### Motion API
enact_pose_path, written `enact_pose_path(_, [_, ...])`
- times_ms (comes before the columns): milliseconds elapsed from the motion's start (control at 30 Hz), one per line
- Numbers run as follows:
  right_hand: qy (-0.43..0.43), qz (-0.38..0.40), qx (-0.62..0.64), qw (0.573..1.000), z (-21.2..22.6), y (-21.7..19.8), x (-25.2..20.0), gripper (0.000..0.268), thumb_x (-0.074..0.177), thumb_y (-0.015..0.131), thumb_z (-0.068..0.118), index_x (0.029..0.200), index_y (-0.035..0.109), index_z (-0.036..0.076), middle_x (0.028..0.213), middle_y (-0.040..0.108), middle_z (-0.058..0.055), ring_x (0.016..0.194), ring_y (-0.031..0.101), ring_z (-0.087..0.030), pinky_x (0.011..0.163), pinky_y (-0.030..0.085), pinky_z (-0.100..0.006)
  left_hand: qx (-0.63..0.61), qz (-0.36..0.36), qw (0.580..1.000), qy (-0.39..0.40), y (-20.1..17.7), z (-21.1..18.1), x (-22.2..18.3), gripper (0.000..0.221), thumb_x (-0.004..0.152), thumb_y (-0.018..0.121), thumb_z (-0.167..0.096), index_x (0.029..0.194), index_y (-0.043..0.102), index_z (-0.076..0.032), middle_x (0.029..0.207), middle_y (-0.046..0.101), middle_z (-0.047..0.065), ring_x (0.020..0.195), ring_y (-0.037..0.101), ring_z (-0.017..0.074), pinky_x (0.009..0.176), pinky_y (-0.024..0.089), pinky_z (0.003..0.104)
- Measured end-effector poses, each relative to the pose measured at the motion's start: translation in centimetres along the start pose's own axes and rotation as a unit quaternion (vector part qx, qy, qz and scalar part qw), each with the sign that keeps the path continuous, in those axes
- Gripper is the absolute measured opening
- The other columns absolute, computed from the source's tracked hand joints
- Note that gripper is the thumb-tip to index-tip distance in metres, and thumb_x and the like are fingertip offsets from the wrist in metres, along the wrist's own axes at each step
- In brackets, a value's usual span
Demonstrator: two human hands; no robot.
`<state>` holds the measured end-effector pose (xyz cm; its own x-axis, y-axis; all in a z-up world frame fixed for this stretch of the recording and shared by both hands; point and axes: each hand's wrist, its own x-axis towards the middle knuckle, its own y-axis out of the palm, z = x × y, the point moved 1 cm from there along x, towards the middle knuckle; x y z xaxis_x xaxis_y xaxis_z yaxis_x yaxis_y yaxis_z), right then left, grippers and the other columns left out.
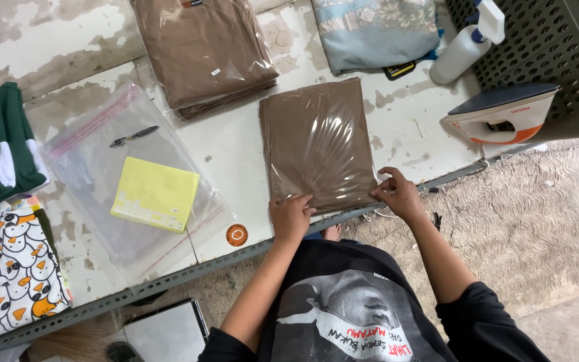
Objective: Folding brown trousers and placing them into clear plastic bags for storage or shipping.
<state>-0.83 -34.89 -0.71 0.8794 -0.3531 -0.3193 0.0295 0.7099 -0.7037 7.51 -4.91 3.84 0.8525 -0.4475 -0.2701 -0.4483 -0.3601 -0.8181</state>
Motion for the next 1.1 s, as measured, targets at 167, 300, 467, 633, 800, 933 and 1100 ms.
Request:
enact_pose_path(167, [0.024, -0.075, 0.023, 0.997, 3.5, 0.4, -2.9, 0.096, 0.081, 0.082, 0.022, 0.16, 0.028, 0.017, 0.085, 0.077, -0.002, 0.08, 0.071, -0.03, 0.084, 0.053, -0.043, 0.0, -0.007, 1.0, 0.006, -0.2, -0.3, -0.2, 0.033, 0.09, 0.075, -0.022, 0.122, 0.074, -0.014, 0.096, 0.079, 0.003, 0.097, 0.075, 0.0191, 0.112, 0.03, 0.05])
enact_pose_path(300, [0.153, -0.171, 0.131, 0.965, 5.3, -1.6, -2.7, 0.112, 0.077, 0.087, -0.001, 0.165, 0.021, 0.015, 0.126, 0.058, -0.016, 0.096, 0.067, -0.025, 0.089, 0.059, -0.036, -0.005, -0.013, 1.0, 0.005, -0.8, -0.7, -0.3, 0.032, 0.091, 0.075, -0.022, 0.121, 0.074, -0.013, 0.094, 0.079, 0.003, 0.097, 0.075, 0.0191, 0.111, 0.031, 0.049])
enact_pose_path(467, [-0.017, -0.307, 0.0, 0.952, -3.4, -0.5, -2.5, 0.022, 0.096, 0.076, 0.006, 0.118, 0.075, 0.006, 0.098, 0.062, -0.007, 0.082, 0.069, -0.024, 0.063, 0.06, -0.031, -0.002, -0.021, 1.0, 0.012, -0.9, -0.6, -0.3, 0.031, 0.09, 0.076, -0.022, 0.12, 0.075, -0.013, 0.092, 0.079, 0.004, 0.096, 0.075, 0.0206, 0.11, 0.032, 0.05])
enact_pose_path(633, [-0.278, -0.272, -0.195, 0.9, -3.4, 3.9, -4.6, 0.014, 0.096, 0.069, 0.027, 0.1, 0.081, 0.02, 0.1, 0.075, -0.002, 0.085, 0.073, -0.02, 0.071, 0.058, -0.029, 0.0, -0.016, 1.0, 0.009, 0.2, -0.1, 0.0, 0.03, 0.089, 0.077, -0.022, 0.118, 0.076, -0.015, 0.091, 0.079, 0.003, 0.095, 0.075, 0.0192, 0.11, 0.031, 0.049])
enact_pose_path(800, [-0.166, -0.304, -0.231, 0.909, 0.0, 4.6, -5.9, 0.02, 0.101, 0.06, 0.026, 0.112, 0.074, 0.017, 0.103, 0.068, -0.003, 0.097, 0.067, -0.022, 0.078, 0.049, -0.034, 0.019, -0.016, 0.998, 0.062, -0.7, -0.3, -0.5, 0.032, 0.093, 0.073, -0.027, 0.122, 0.074, -0.012, 0.1, 0.078, 0.006, 0.101, 0.073, 0.0208, 0.109, 0.034, 0.053])
enact_pose_path(933, [-0.286, -0.279, -0.177, 0.9, 3.7, 5.7, -5.5, 0.021, 0.094, 0.066, 0.027, 0.109, 0.072, 0.014, 0.103, 0.064, -0.005, 0.093, 0.064, -0.025, 0.076, 0.048, -0.035, 0.029, -0.026, 0.988, 0.149, -2.8, 0.3, -3.8, 0.059, 0.092, 0.074, -0.032, 0.142, 0.055, -0.008, 0.137, 0.063, 0.011, 0.127, 0.059, 0.0251, 0.11, 0.035, 0.058])
enact_pose_path(1100, [-0.502, -0.141, -0.158, 0.838, 11.7, 6.2, -5.5, 0.023, 0.09, 0.07, 0.031, 0.105, 0.071, 0.014, 0.102, 0.066, -0.006, 0.096, 0.064, -0.028, 0.077, 0.046, -0.038, 0.068, -0.157, 0.961, 0.218, 0.2, 6.4, -7.5, 0.053, 0.088, 0.078, -0.028, 0.132, 0.06, -0.006, 0.124, 0.058, 0.01, 0.122, 0.057, 0.0277, 0.108, 0.043, 0.046])
